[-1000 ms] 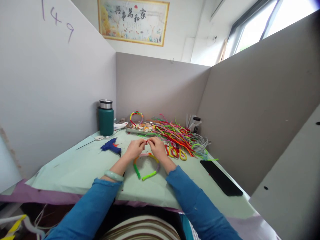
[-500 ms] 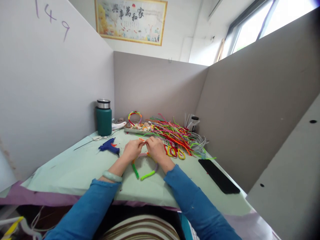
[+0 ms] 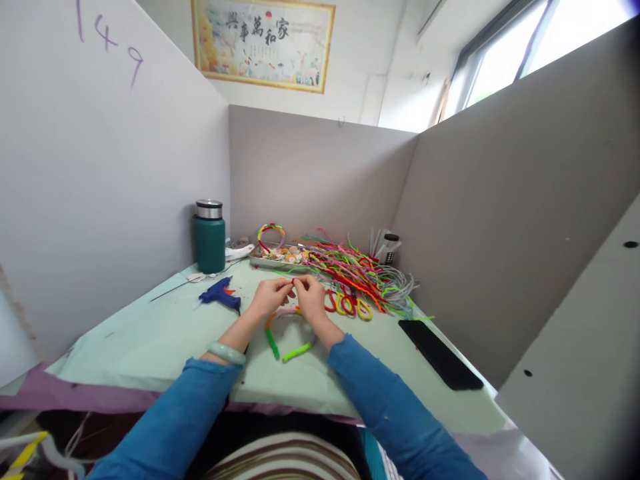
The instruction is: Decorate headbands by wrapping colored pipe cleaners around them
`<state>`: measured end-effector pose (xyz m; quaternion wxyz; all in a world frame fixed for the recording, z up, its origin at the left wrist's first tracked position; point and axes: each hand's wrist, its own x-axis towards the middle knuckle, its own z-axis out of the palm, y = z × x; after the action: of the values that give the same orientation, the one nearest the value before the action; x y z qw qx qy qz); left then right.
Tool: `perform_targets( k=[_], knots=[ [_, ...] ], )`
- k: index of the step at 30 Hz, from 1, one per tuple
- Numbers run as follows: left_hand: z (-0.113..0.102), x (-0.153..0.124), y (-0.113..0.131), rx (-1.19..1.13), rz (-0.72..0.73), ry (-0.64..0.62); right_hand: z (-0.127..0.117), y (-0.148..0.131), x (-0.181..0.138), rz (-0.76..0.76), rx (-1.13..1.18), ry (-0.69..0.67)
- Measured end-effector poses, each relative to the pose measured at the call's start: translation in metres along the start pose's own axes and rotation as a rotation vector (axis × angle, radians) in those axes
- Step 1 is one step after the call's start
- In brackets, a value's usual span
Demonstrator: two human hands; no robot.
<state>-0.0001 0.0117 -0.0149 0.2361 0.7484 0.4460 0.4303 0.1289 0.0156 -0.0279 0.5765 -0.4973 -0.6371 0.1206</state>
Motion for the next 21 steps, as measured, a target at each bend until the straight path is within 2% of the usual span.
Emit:
perform_targets(
  k=[2, 7, 13, 17, 21],
  knots=[
    [-0.002, 0.001, -0.002, 0.077, 0.013, 0.023, -0.004, 0.0, 0.002, -0.05, 0.009, -0.043],
    [-0.005, -0.001, -0.003, 0.432, 0.063, 0.124, -0.02, -0.002, 0.004, -0.232, -0.136, -0.093],
    [-0.004, -0.008, 0.0, 0.685, 0.109, 0.099, -0.021, 0.0, -0.001, -0.317, -0.357, -0.191],
    [-0.004, -0.009, 0.0, 0.674, 0.106, 0.098, -0.019, 0.003, -0.001, -0.293, -0.406, -0.234],
    [-0.005, -0.006, -0.001, 0.504, 0.06, 0.132, -0.016, 0.004, 0.002, -0.195, -0.249, -0.201]
  ],
)
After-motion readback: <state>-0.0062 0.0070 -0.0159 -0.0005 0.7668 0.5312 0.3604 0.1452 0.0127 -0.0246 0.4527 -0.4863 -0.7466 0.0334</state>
